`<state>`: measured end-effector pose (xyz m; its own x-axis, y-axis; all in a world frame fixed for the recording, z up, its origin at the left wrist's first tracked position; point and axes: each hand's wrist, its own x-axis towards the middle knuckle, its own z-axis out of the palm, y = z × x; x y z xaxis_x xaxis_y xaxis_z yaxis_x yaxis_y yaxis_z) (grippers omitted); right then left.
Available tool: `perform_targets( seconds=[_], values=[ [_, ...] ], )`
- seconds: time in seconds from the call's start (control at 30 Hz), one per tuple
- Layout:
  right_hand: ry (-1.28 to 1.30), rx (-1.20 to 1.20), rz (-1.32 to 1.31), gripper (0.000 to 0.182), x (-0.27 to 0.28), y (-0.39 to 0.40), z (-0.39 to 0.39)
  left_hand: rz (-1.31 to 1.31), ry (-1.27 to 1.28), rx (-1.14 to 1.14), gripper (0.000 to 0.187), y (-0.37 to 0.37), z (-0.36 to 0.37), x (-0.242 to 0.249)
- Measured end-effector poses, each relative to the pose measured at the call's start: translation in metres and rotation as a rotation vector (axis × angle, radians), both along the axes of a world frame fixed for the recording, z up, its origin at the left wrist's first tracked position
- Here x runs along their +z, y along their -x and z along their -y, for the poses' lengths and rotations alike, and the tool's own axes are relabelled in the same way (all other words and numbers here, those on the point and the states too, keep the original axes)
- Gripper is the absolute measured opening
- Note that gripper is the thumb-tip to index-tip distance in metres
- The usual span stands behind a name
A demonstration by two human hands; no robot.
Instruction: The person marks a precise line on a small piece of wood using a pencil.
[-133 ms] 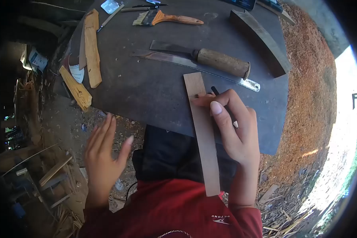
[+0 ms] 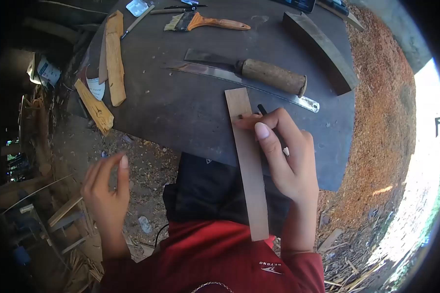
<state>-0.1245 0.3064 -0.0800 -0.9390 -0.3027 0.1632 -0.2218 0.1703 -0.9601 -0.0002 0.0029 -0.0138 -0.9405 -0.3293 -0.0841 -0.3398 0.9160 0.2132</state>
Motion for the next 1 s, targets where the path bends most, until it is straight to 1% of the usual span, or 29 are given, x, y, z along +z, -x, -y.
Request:
perform_targets(
  seconds=[0.03,0.13,0.2,0.23,0.27,0.3,0.37,0.4,0.47,0.53,0.57,0.67,0.77,0.8,0.83,0.9,0.97,1.0],
  values=[
    [0.007,0.001,0.014,0.024,0.000,-0.003,0.000,-0.192,0.029,-0.136,0.037,-0.001,0.001,-0.001],
    [0.021,-0.003,0.007,0.024,-0.002,-0.005,0.001,-0.357,0.126,-0.420,0.047,0.043,-0.009,-0.013],
    [-0.024,0.010,0.049,0.024,0.002,-0.006,-0.002,-0.350,0.166,-0.441,0.052,0.070,-0.017,-0.023],
    [-0.006,-0.005,0.028,0.024,0.003,-0.007,-0.001,-0.350,0.183,-0.455,0.054,0.082,-0.019,-0.029],
    [0.011,-0.019,0.007,0.024,0.003,-0.007,0.001,-0.296,0.230,-0.493,0.063,0.090,-0.017,-0.034],
    [-0.026,0.000,0.063,0.024,0.006,-0.007,-0.003,-0.252,0.249,-0.473,0.063,0.091,-0.016,-0.036],
    [-0.034,-0.017,-0.004,0.024,0.006,-0.007,-0.004,-0.161,0.290,-0.436,0.064,0.081,-0.016,-0.037],
    [-0.038,-0.036,-0.013,0.023,0.005,-0.007,-0.004,-0.208,0.356,-0.397,0.057,0.070,-0.019,-0.032],
    [-0.023,-0.033,-0.012,0.022,0.004,-0.006,-0.005,-0.110,0.291,-0.298,0.045,0.049,-0.023,0.001],
    [-0.002,-0.017,0.009,0.022,0.002,-0.004,-0.003,-0.063,0.282,-0.153,0.039,0.041,-0.029,0.034],
    [-0.001,-0.031,0.002,0.023,0.000,-0.003,-0.003,-0.037,0.278,-0.071,0.037,0.040,-0.030,0.041],
    [0.010,-0.034,-0.006,0.025,-0.004,-0.003,0.000,-0.366,0.228,-0.377,0.029,0.039,-0.003,0.023],
    [0.005,-0.018,0.041,0.026,-0.001,-0.004,-0.002,-0.625,-0.243,-0.540,0.024,0.043,-0.027,0.020],
    [-0.020,-0.007,0.073,0.027,0.004,-0.003,-0.003,-0.673,-0.398,-0.638,0.021,0.041,-0.038,0.029],
    [-0.044,0.004,0.108,0.027,0.006,-0.003,-0.004,-0.753,-0.715,-0.738,0.020,0.043,-0.044,0.027],
    [0.000,-0.033,0.048,0.027,-0.001,-0.003,-0.003,-0.728,-1.297,-0.782,0.023,0.032,-0.055,0.029],
    [0.014,-0.044,0.012,0.027,-0.006,-0.004,-0.002,-0.558,-1.633,-0.776,0.023,0.020,-0.066,0.041],
    [0.005,-0.043,0.005,0.027,-0.006,-0.004,-0.002,-0.493,-1.715,-0.828,0.019,0.022,-0.072,0.046]
  ],
)
